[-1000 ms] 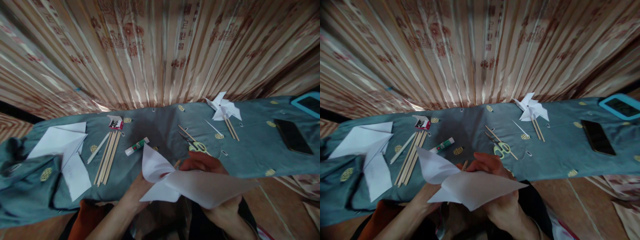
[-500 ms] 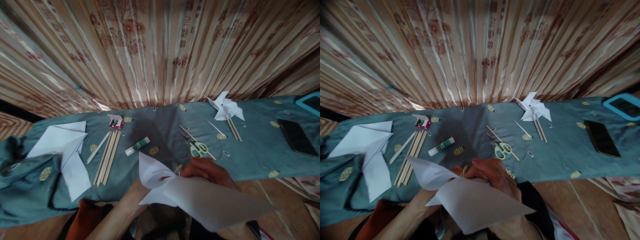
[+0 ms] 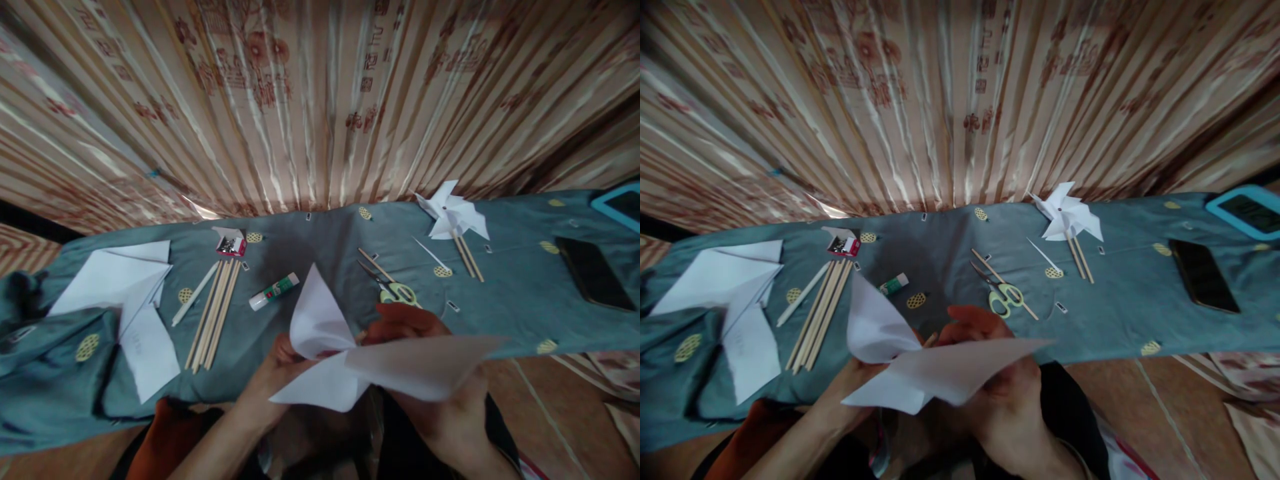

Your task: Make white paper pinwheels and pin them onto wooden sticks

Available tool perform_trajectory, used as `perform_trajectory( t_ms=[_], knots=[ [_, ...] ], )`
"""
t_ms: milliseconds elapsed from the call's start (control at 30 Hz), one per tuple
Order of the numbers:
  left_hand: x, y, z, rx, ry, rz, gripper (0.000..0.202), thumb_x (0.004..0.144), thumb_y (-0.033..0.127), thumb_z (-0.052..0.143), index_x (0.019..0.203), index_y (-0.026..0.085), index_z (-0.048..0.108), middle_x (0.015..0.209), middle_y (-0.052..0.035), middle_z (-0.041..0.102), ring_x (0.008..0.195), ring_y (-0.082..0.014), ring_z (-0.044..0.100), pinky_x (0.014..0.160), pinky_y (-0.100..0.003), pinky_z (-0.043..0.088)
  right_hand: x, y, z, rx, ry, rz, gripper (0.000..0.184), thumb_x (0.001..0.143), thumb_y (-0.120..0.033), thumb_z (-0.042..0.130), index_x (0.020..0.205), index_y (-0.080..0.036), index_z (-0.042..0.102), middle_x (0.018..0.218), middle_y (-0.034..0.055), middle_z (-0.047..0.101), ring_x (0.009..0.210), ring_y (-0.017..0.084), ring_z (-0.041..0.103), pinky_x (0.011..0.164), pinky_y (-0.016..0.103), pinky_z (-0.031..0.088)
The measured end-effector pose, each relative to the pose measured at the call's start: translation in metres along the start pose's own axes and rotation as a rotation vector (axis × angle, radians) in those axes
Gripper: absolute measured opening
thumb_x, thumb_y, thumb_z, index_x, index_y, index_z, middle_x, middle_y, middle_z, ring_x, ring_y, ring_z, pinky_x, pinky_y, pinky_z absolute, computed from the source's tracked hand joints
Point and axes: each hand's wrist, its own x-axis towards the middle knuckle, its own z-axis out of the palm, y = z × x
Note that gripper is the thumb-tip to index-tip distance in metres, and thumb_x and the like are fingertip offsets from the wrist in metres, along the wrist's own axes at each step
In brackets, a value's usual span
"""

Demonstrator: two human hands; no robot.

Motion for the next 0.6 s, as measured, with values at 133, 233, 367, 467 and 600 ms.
perform_trajectory(
  t_ms=[133,233,367,467,600],
  knots=[
    [0.004,-0.002,-0.007,0.173,-0.034,0.227,0.027,0.067,0.043,0.079,0.070,0.017,0.079,0.067,-0.0076,0.070,0.064,-0.0194,0.061,0.058,-0.026,0.047,0.018,0.000,0.007,0.201,0.028,0.090,0.038,0.067,-0.030,0.083,0.101,-0.024,0.069,0.082,0.0023,0.075,0.067,0.018,0.070,0.058,0.026,0.056],
    [0.009,-0.004,-0.005,0.176,0.048,0.312,0.022,0.063,0.036,0.081,0.073,0.017,0.080,0.082,-0.0095,0.073,0.074,-0.0224,0.064,0.063,-0.027,0.049,0.032,0.007,0.013,0.348,0.021,0.195,0.035,0.061,-0.030,0.086,0.092,-0.023,0.072,0.077,-0.0004,0.076,0.066,0.016,0.069,0.060,0.024,0.055],
    [0.014,-0.010,0.000,0.124,0.113,0.268,0.019,0.058,0.033,0.081,0.067,0.017,0.078,0.080,-0.0069,0.067,0.060,-0.0145,0.056,0.052,-0.023,0.045,0.044,0.019,0.019,0.479,0.032,0.320,0.033,0.052,-0.028,0.089,0.080,-0.021,0.072,0.074,-0.0009,0.076,0.064,0.015,0.068,0.063,0.026,0.053],
    [0.014,-0.011,0.000,0.225,0.101,0.323,0.020,0.066,0.033,0.072,0.058,0.015,0.073,0.070,-0.0049,0.061,0.050,-0.0105,0.050,0.043,-0.021,0.038,0.050,0.027,0.022,0.508,0.030,0.366,0.034,0.049,-0.027,0.089,0.078,-0.020,0.072,0.070,-0.0016,0.074,0.061,0.016,0.066,0.062,0.027,0.052],
    [0.011,-0.006,-0.002,0.336,0.134,0.422,0.017,0.067,0.026,0.063,0.055,0.016,0.068,0.057,-0.0020,0.055,0.044,-0.0103,0.048,0.043,-0.022,0.035,0.052,0.035,0.025,0.505,0.001,0.401,0.034,0.048,-0.027,0.089,0.076,-0.018,0.072,0.068,-0.0004,0.073,0.059,0.014,0.064,0.059,0.026,0.050]
  ],
)
